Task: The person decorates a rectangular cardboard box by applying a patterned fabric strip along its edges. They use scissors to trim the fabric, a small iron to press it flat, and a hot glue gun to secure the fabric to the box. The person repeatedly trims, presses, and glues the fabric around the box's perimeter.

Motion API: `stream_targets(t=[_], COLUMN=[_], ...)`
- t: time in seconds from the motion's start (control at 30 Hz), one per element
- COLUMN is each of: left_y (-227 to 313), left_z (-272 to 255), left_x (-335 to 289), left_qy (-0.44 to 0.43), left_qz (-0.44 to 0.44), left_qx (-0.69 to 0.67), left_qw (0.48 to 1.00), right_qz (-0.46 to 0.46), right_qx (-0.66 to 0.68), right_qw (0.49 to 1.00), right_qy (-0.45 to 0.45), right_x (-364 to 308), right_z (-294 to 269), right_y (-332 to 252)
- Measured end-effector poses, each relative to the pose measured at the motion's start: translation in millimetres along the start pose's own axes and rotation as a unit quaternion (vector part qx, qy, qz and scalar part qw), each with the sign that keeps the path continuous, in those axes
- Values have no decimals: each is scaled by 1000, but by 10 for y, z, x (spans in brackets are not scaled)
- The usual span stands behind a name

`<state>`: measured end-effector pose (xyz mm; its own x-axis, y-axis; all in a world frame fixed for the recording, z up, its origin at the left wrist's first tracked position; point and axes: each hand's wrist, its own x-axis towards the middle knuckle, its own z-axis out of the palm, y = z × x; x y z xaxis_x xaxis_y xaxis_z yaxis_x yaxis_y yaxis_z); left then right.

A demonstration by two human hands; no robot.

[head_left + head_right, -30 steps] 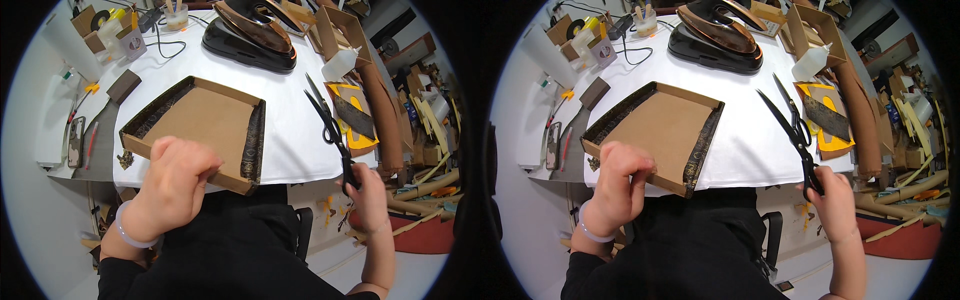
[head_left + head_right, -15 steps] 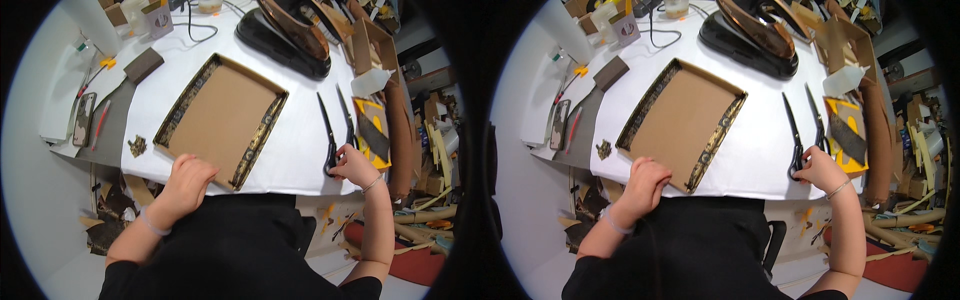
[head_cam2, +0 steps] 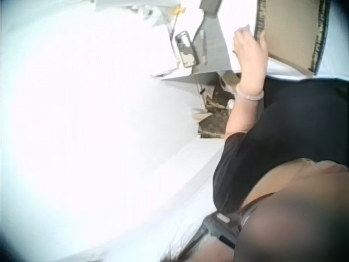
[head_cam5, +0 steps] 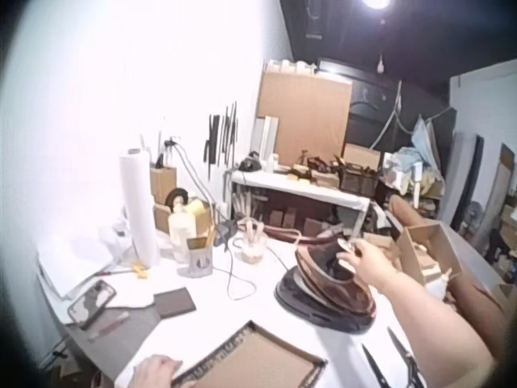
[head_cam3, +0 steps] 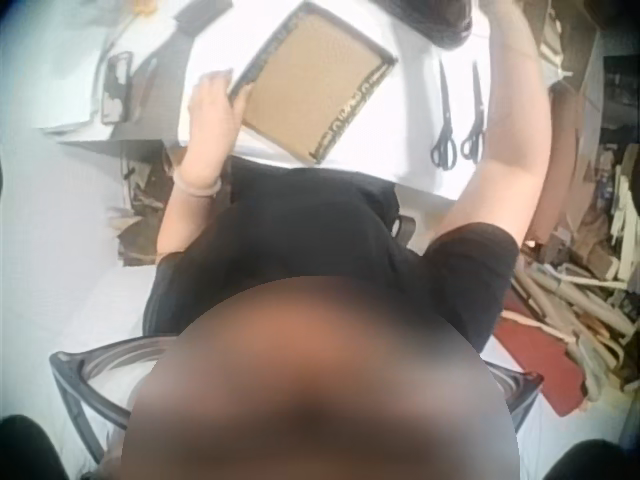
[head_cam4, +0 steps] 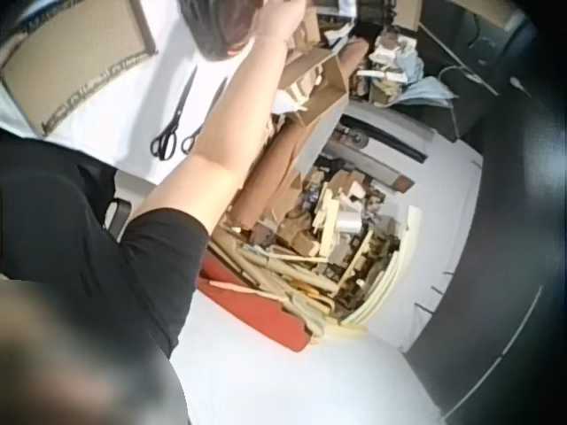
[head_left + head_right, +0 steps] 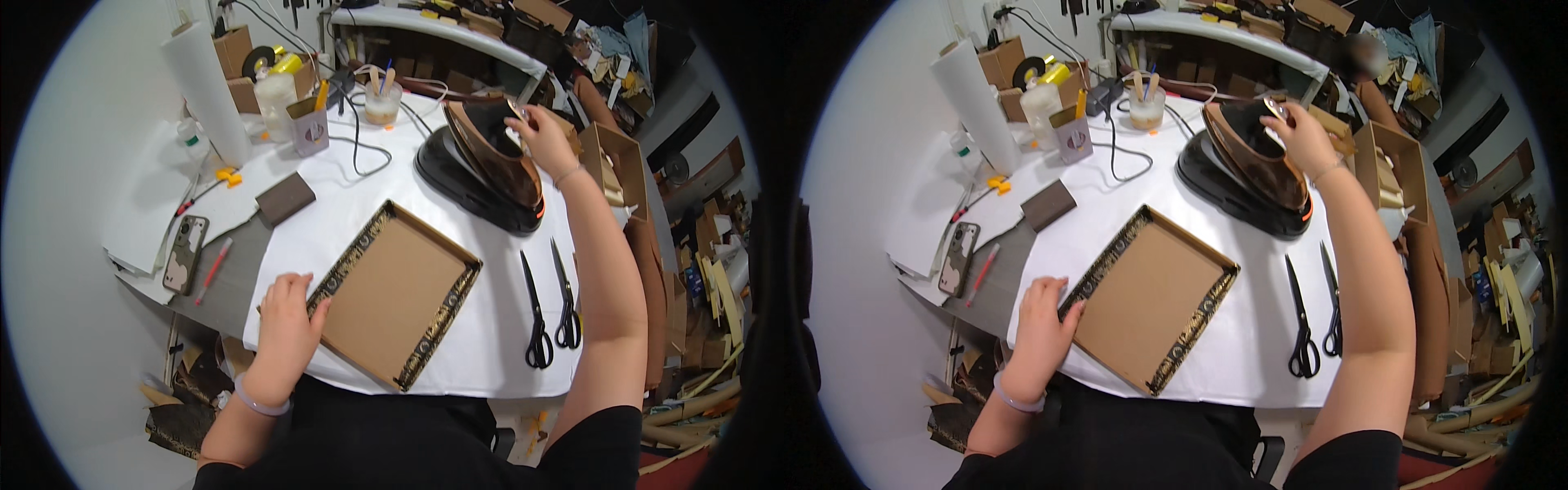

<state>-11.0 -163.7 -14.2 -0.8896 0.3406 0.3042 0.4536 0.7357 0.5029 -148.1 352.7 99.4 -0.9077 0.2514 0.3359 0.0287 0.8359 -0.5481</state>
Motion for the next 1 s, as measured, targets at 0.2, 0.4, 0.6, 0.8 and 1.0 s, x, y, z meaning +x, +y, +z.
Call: stream_targets(t=[0.2,0.4,0.6,0.8,1.0], left_y=[-54,-36,172,366,498], left_z=[-16,-87,-637,-1294,-1506], left_x=[65,282,354,304,108], left_qy=[-35,-80,41,120,58], left_qz=[-38,-49,-40,17,36], left_qx=[-26,-74,-127,-24,-1], left_qw=[998,993,990,992,998], right_qz=[16,-33,-224,-287,-108], right_qx=[14,-108,-65,-124,-231], right_qw=[999,993,961,949,943], right_qy=[-32,-35,149,20,-214], right_x=[-231,-301,-211,406,1147], right_z=[-77,-243,22,1271,1953], right_y=[-176,-175,-1153,-2277,-2697])
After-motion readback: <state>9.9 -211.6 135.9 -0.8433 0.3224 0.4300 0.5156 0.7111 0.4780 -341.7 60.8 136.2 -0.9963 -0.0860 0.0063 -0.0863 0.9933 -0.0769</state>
